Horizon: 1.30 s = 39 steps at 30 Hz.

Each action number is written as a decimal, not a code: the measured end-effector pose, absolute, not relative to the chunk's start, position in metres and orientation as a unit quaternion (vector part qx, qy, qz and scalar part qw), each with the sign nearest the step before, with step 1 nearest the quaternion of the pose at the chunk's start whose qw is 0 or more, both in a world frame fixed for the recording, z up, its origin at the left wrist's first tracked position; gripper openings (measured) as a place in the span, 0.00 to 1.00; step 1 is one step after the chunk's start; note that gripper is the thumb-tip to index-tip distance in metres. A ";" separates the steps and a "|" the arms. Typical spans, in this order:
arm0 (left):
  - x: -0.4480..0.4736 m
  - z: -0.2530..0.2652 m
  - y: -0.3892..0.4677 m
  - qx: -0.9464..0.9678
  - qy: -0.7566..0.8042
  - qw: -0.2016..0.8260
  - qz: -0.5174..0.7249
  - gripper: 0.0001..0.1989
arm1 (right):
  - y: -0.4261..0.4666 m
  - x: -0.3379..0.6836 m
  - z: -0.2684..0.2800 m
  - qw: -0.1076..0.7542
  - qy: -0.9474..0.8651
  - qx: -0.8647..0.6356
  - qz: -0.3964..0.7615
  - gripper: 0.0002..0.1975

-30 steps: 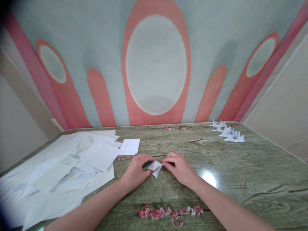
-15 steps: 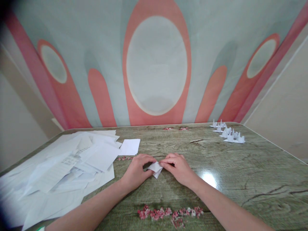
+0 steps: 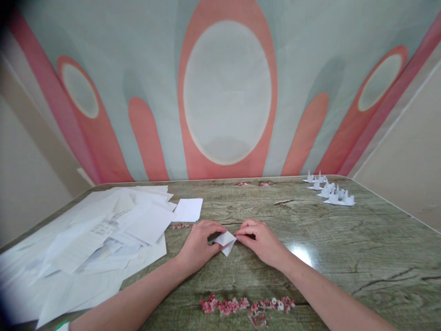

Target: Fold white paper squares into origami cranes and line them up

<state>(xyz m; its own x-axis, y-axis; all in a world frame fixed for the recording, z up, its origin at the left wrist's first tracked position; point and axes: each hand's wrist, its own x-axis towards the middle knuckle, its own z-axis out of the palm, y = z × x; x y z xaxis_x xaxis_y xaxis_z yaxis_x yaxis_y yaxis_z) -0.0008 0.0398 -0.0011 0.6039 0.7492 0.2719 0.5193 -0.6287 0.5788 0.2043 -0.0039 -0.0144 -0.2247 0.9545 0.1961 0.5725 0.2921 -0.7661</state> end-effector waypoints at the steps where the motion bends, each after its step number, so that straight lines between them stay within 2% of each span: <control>1: -0.001 -0.001 0.040 0.866 0.365 0.229 0.254 0.13 | -0.004 0.204 -0.015 0.335 -0.732 -0.523 0.282 0.10; 10: 0.001 0.001 0.039 0.866 0.358 0.236 0.259 0.11 | -0.004 0.202 -0.011 0.323 -0.738 -0.525 0.273 0.11; 39: -0.001 -0.001 0.041 0.871 0.346 0.239 0.255 0.14 | -0.001 0.193 -0.013 0.327 -0.712 -0.566 0.256 0.10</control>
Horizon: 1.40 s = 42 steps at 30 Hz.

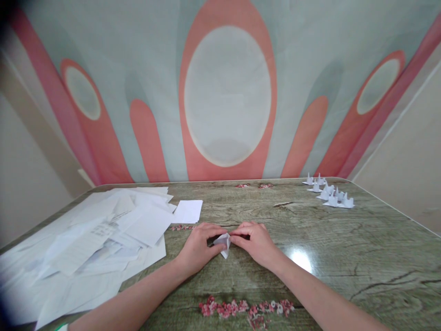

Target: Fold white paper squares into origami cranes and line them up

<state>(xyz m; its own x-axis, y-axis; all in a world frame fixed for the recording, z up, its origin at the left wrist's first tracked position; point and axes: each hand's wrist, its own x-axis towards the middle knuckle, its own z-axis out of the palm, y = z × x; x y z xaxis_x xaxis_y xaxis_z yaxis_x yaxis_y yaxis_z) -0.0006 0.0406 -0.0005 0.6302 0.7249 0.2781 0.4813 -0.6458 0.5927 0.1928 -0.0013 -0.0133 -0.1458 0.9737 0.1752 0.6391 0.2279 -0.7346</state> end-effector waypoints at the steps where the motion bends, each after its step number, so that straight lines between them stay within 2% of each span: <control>1: -0.001 -0.001 0.041 0.870 0.347 0.240 0.254 0.14 | -0.001 0.193 -0.013 0.325 -0.715 -0.563 0.258 0.09; 11: -0.001 -0.001 0.041 0.864 0.348 0.254 0.262 0.14 | 0.008 0.198 -0.005 0.313 -0.736 -0.505 0.325 0.14; 18: 0.002 -0.005 0.046 0.864 0.329 0.265 0.275 0.08 | 0.004 0.195 -0.008 0.307 -0.741 -0.523 0.288 0.11; 29: 0.001 -0.007 0.045 0.866 0.350 0.243 0.260 0.07 | -0.003 0.197 -0.002 0.297 -0.753 -0.505 0.301 0.12; 42: 0.002 -0.002 0.032 0.885 0.382 0.137 0.230 0.06 | -0.006 0.195 -0.001 0.270 -0.764 -0.513 0.282 0.12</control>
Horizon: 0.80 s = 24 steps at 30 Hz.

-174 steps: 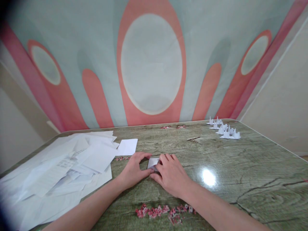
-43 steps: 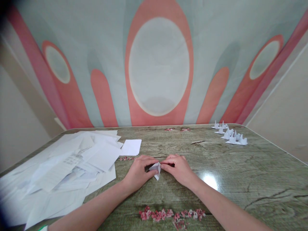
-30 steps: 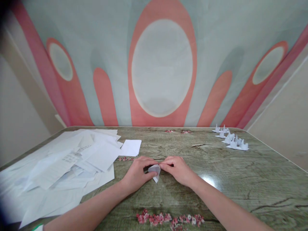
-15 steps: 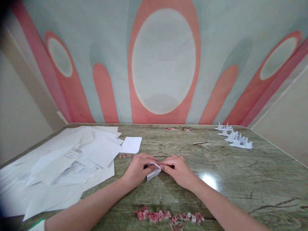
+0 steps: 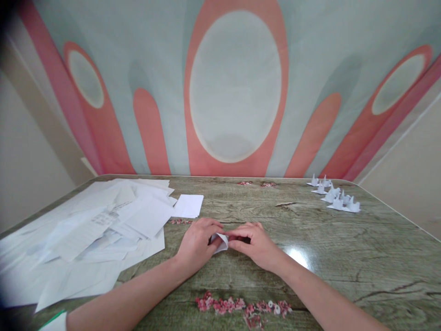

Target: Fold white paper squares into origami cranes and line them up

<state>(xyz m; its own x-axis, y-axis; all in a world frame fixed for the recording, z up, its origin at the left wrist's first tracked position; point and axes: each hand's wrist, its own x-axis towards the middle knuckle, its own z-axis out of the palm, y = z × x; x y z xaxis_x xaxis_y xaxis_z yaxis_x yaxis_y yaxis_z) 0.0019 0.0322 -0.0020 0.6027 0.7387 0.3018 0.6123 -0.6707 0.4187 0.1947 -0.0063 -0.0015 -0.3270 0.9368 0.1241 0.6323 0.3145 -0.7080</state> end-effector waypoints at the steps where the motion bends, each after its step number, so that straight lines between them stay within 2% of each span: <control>1: 0.002 -0.002 0.032 0.885 0.383 0.133 0.228 0.07 | -0.007 0.194 -0.001 0.269 -0.765 -0.514 0.280 0.12; 7: 0.002 0.001 0.030 0.880 0.399 0.119 0.228 0.15 | -0.010 0.188 -0.002 0.263 -0.766 -0.529 0.253 0.13; 13: 0.001 0.004 0.027 0.900 0.378 0.137 0.169 0.07 | -0.010 0.184 -0.002 0.264 -0.773 -0.520 0.250 0.13; 24: -0.002 0.008 0.026 0.906 0.392 0.103 0.121 0.09 | -0.012 0.189 0.000 0.278 -0.765 -0.511 0.277 0.10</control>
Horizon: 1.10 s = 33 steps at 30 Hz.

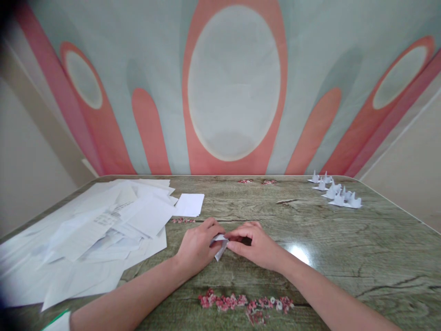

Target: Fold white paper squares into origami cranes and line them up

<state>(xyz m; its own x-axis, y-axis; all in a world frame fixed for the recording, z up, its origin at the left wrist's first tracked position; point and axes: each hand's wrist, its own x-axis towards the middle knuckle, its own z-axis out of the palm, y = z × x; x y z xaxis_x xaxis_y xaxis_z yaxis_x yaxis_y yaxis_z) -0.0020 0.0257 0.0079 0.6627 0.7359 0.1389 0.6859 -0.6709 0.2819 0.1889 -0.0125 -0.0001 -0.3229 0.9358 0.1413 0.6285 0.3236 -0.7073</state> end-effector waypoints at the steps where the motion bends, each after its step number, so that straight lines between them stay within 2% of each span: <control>1: -0.002 0.008 0.026 0.906 0.392 0.101 0.126 0.09 | -0.013 0.188 -0.001 0.279 -0.763 -0.515 0.273 0.10; 6: -0.003 0.011 0.023 0.911 0.365 0.102 0.159 0.07 | -0.012 0.185 -0.002 0.285 -0.754 -0.530 0.264 0.10; 13: -0.008 0.008 0.025 0.894 0.351 0.201 0.194 0.12 | -0.011 0.187 -0.003 0.297 -0.747 -0.527 0.274 0.10; 18: -0.009 0.004 0.031 0.871 0.372 0.240 0.213 0.10 | -0.008 0.187 -0.005 0.320 -0.727 -0.543 0.271 0.11; 22: -0.008 0.000 0.031 0.859 0.391 0.242 0.226 0.08 | -0.007 0.187 -0.008 0.307 -0.737 -0.545 0.257 0.09; 33: -0.006 0.003 0.025 0.868 0.406 0.217 0.187 0.11 | -0.006 0.188 -0.010 0.295 -0.745 -0.541 0.256 0.11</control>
